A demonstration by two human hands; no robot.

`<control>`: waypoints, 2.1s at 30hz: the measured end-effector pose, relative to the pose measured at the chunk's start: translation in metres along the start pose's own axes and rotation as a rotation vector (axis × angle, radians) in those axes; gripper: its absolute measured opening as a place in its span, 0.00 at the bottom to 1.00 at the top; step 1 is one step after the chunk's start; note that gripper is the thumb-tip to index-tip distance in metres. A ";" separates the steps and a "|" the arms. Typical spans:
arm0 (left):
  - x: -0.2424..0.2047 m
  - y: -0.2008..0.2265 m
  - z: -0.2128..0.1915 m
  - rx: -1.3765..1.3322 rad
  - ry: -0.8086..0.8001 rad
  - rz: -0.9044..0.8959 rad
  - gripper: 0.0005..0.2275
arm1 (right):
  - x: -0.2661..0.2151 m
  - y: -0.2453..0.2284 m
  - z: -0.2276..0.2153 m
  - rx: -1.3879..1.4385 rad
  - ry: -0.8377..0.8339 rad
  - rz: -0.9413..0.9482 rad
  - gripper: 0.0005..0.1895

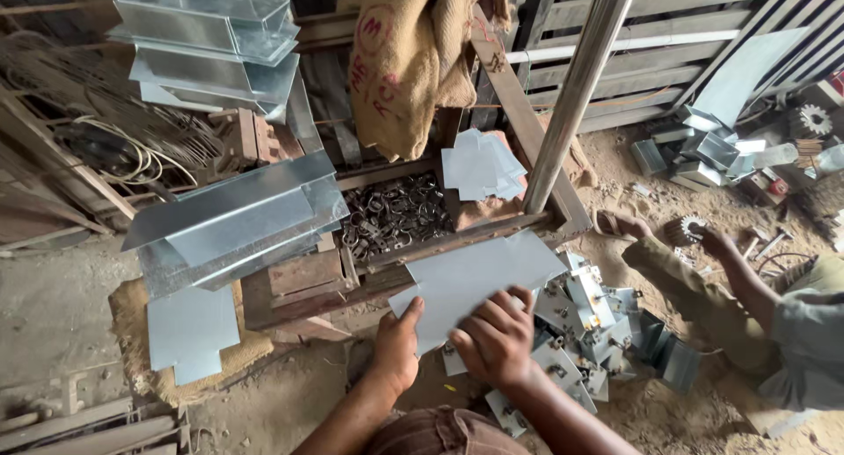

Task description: The person uses a manual bending machine to fold flat metal sheets into rectangular duct sections. They repeatedly place a sheet into the machine, pull a lever to bend the edges, and then stack the finished pieces on a nearby pile.

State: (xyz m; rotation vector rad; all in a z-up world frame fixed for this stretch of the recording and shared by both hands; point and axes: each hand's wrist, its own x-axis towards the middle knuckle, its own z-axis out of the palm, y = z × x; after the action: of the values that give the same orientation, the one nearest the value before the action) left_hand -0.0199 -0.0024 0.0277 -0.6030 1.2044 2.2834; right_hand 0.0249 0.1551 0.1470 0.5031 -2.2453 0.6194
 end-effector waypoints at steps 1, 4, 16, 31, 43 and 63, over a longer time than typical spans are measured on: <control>0.000 0.002 -0.001 0.007 -0.014 -0.004 0.17 | -0.002 -0.001 -0.008 -0.004 0.021 0.023 0.11; 0.000 -0.002 0.000 0.031 -0.014 -0.008 0.17 | -0.017 -0.011 -0.026 -0.035 0.081 0.163 0.11; 0.030 0.043 -0.016 0.115 0.013 -0.147 0.14 | 0.007 0.008 0.077 -0.068 -0.049 0.036 0.08; 0.043 0.030 -0.027 0.351 0.056 -0.083 0.19 | -0.019 0.074 -0.012 -0.219 -0.261 0.164 0.23; 0.044 0.005 -0.027 0.425 0.270 0.129 0.20 | -0.071 0.088 0.001 -0.116 -0.389 0.278 0.11; 0.086 -0.032 -0.050 0.316 0.261 0.345 0.18 | -0.065 0.204 0.007 0.303 -0.351 1.358 0.29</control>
State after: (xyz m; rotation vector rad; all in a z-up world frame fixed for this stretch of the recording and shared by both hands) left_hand -0.0607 -0.0106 -0.0682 -0.6245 1.8797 2.2571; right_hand -0.0435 0.3267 0.0379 -0.9875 -2.6029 1.6188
